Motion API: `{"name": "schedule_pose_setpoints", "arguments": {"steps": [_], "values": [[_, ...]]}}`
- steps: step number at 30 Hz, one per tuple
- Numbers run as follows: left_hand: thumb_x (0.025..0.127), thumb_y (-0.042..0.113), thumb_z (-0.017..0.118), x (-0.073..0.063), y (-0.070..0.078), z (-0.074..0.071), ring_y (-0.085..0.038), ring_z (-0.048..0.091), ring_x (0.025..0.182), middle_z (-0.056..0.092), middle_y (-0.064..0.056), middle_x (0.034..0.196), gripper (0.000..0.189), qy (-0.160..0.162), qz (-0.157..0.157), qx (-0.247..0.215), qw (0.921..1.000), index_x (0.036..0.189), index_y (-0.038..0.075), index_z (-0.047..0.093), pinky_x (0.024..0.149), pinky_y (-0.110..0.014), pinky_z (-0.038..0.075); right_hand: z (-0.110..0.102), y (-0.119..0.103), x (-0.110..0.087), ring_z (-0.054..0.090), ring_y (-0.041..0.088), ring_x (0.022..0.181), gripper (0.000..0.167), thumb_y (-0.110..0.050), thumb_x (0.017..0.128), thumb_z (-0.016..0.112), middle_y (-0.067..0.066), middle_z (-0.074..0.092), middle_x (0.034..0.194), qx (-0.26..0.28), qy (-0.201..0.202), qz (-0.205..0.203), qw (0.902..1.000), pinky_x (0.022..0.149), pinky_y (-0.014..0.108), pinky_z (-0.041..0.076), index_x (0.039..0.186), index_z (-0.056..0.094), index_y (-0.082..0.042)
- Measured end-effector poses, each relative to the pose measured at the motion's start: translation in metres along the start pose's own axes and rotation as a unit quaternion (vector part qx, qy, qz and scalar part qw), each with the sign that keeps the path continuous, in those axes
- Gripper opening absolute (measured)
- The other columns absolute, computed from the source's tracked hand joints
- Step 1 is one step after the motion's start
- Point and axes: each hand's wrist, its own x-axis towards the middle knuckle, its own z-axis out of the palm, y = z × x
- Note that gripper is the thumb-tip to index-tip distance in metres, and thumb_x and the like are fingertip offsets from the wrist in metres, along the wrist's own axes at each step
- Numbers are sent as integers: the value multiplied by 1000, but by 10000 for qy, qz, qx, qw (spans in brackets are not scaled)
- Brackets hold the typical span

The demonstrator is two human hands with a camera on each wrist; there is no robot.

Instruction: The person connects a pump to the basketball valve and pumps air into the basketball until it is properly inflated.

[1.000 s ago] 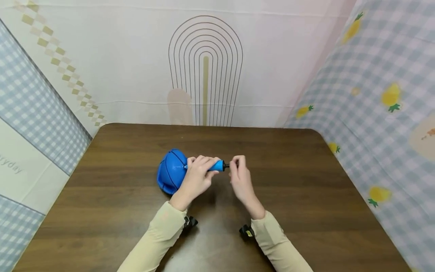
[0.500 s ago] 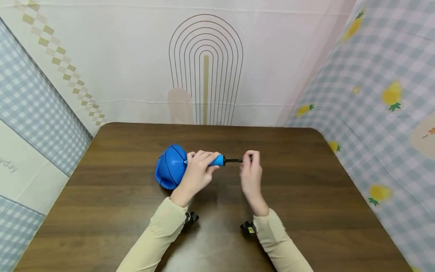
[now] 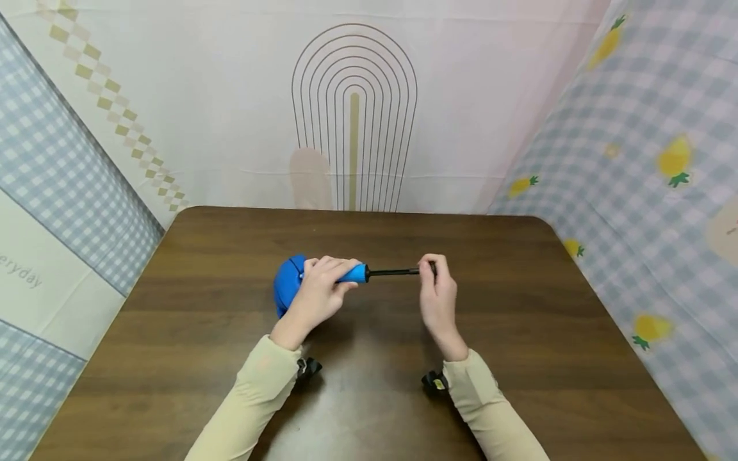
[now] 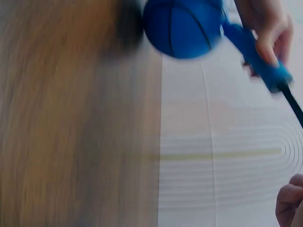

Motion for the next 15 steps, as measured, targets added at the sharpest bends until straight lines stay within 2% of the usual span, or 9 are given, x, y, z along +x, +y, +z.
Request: {"name": "schedule_pose_setpoints", "arguments": {"steps": [2,4,6,9,11,13,15], "values": [[81,8,76,-2,0,2,-26,63,98,73,-8,104,33,109,-32,65,9999,114,7,71,88,-52,36,2,-1,0,38,6,53,20,-14,103,44,9,45,66,341,193,333,9987,52,20,33,98,54,2],[82,9,75,-2,2,7,-26,63,97,73,-8,103,32,145,28,140,9998,114,7,70,87,-52,36,9,-4,-3,38,5,52,21,-15,104,41,5,42,64,637,124,644,9958,50,19,33,100,50,4],[84,11,74,-2,5,12,-25,63,98,73,-8,104,31,112,111,199,9997,115,8,70,86,-51,37,19,-8,-8,39,6,50,22,-16,105,39,4,40,62,853,-167,836,9927,48,19,35,103,46,4],[84,12,74,-3,9,17,-25,63,97,73,-8,103,31,82,163,154,9997,115,8,70,85,-50,38,28,-10,-14,39,7,50,20,-16,105,39,6,41,63,763,-931,873,9889,48,21,36,108,45,3],[83,12,74,-2,9,17,-24,64,98,73,-7,103,32,25,142,107,9998,115,8,70,86,-49,39,26,-10,-14,40,9,53,22,-17,105,41,8,43,66,688,-1246,836,9863,51,23,37,110,47,3],[83,13,75,-1,7,14,-24,64,99,73,-7,105,33,-32,63,79,9999,116,8,70,87,-49,39,20,-8,-9,42,12,56,24,-19,104,43,9,44,70,760,-1310,886,9845,54,23,38,111,49,3],[84,14,74,0,4,10,-24,64,100,73,-6,106,34,-55,-116,107,9999,117,10,70,89,-50,39,11,-8,-1,41,13,56,23,-20,103,46,7,44,70,998,-1111,1044,9833,53,23,37,109,51,2]]}}
